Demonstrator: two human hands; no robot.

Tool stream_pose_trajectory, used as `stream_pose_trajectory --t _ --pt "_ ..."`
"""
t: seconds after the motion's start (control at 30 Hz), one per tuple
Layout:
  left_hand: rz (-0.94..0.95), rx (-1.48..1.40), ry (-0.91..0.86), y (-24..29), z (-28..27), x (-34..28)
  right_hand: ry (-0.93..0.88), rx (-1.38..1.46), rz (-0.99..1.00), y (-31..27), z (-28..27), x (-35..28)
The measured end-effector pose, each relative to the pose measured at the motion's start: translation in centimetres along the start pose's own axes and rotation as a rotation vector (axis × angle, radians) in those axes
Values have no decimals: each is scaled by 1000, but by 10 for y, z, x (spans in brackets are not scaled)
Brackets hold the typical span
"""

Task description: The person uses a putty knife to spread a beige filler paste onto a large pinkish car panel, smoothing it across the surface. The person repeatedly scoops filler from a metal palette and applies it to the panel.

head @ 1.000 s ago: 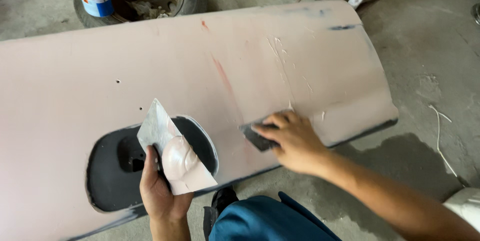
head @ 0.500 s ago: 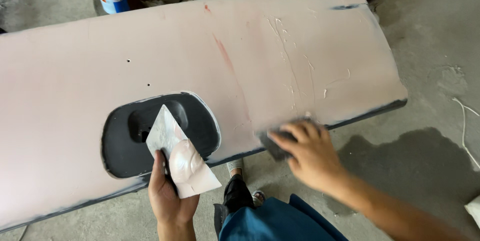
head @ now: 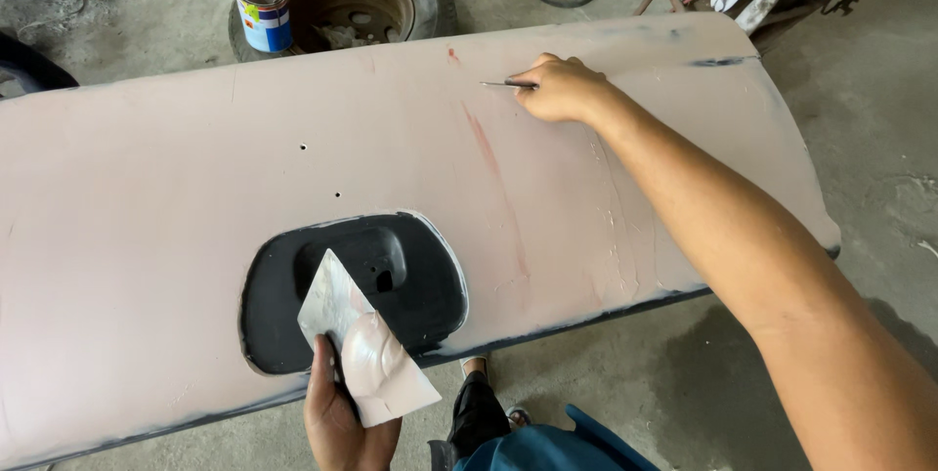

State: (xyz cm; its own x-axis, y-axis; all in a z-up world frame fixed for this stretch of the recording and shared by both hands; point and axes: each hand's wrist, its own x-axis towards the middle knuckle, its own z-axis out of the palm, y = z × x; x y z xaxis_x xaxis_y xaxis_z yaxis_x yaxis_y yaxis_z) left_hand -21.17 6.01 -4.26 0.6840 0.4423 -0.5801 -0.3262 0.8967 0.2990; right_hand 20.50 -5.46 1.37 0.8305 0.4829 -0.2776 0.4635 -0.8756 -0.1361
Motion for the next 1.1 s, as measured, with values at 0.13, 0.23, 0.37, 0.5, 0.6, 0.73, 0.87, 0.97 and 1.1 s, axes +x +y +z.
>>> stream_pose_trajectory --t 0.13,0.23,0.37,0.5,0.6,0.73,0.87,0.97,1.1 --pt "-5 -4 45 4 1 5 -41 -9 -23 -4 -5 29" --pt "20 -10 25 4 -2 4 -90 -27 -79 -11 -3 16" --pt "51 -52 -94 0 -4 5 -83 -109 -109 -30 9 -56" --pt "37 -65 -165 -7 -4 6 -152 -161 -200 -43 35 -153" --pt "37 -73 -215 -13 -7 1 -148 -186 -216 -43 67 -222" --pt "38 -50 -210 -16 -14 -6 -14 -191 -340 -33 109 -283" --pt "7 -50 -218 -21 -22 -15 83 -100 -389 -12 140 -315" --pt "-4 -45 -198 -23 -26 -20 53 -140 -387 -2 149 -322" --pt "18 -16 -130 -23 -26 -21 -5 -211 -352 9 133 -326"
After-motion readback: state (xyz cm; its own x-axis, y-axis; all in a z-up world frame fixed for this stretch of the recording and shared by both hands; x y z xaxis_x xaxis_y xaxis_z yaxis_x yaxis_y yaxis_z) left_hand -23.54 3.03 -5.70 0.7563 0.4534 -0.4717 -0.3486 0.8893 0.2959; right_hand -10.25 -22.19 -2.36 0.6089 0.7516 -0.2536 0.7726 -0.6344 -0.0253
